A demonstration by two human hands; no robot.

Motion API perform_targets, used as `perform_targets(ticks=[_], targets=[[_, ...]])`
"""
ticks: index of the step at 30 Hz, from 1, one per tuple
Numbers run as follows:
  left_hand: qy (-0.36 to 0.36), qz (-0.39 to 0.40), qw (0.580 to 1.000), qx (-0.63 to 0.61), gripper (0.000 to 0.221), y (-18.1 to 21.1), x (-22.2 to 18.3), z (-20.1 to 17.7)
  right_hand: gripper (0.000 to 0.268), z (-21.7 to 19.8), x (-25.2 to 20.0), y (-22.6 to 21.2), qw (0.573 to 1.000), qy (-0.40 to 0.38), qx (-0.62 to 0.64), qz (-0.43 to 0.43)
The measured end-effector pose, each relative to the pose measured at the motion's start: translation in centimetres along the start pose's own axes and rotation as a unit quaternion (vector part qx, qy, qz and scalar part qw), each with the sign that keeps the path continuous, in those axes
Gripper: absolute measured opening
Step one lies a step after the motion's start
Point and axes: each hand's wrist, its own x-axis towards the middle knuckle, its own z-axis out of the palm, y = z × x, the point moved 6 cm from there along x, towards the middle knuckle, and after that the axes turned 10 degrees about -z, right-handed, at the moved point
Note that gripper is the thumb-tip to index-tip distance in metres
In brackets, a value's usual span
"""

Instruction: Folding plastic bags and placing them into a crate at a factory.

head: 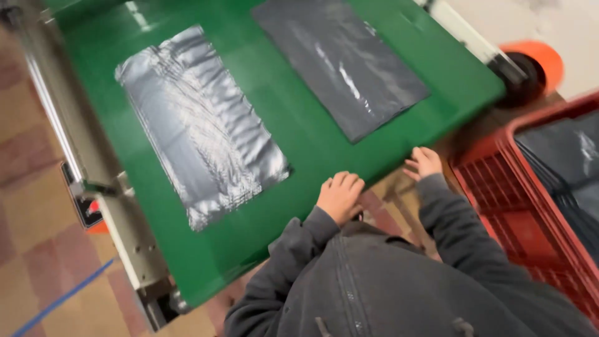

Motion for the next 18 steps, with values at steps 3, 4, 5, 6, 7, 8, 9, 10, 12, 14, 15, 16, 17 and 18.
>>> perform_targets(ticks=[3,4,5,6,7,8,9,10,12,14,15,16,17,18], targets=[[-0.009,0.011,1.000,0.023,0.075,1.6,2.5,-0.1,0.061,-0.5,-0.5,0.7,0.999,0.013,0.037,0.034],[-0.014,0.001,0.999,0.033,0.086,1.8,3.6,1.1,0.069,-0.4,-0.9,0.6,0.996,0.010,0.076,0.053],[-0.018,-0.009,0.999,0.044,0.097,2.0,4.8,2.2,0.078,-0.2,-1.2,0.5,0.991,0.007,0.115,0.070],[-0.025,0.004,0.999,0.045,0.097,2.6,5.9,3.2,0.078,-1.2,0.9,3.9,0.990,0.019,0.121,0.073],[0.045,0.017,0.996,0.078,0.096,3.3,7.0,3.3,0.075,-2.6,2.9,7.0,0.988,0.060,0.139,0.042],[0.117,0.025,0.987,0.108,0.095,4.1,8.0,3.5,0.072,-3.8,5.2,10.0,0.983,0.096,0.155,0.010],[0.113,0.034,0.987,0.108,0.095,4.5,8.9,4.1,0.072,-4.8,1.2,7.0,0.982,0.104,0.157,0.013],[0.206,0.041,0.972,0.105,0.066,4.9,9.7,3.5,0.059,-3.8,-1.0,2.9,0.970,0.095,0.225,0.017],[0.297,0.048,0.948,0.102,0.041,4.9,11.0,2.8,0.049,-3.1,-3.8,-3.3,0.952,0.084,0.294,0.022],[0.327,0.097,0.939,0.034,0.024,4.7,11.7,2.1,0.100,-2.5,-6.5,-8.1,0.919,-0.206,0.330,-0.059],[0.324,0.096,0.941,0.035,0.024,4.2,12.3,2.3,0.100,-3.8,-4.3,-6.1,0.919,-0.205,0.332,-0.056],[0.248,0.116,0.961,-0.030,0.043,3.9,13.0,3.0,0.103,-5.9,-2.2,-4.0,0.975,-0.171,0.004,-0.141],[0.169,0.134,0.972,-0.096,0.067,3.6,13.6,3.9,0.106,-7.8,-0.2,-2.3,0.914,-0.120,-0.325,-0.212],[0.167,0.130,0.973,-0.094,0.067,4.0,12.9,1.2,0.106,-9.7,3.2,1.0,0.914,-0.125,-0.323,-0.210]])
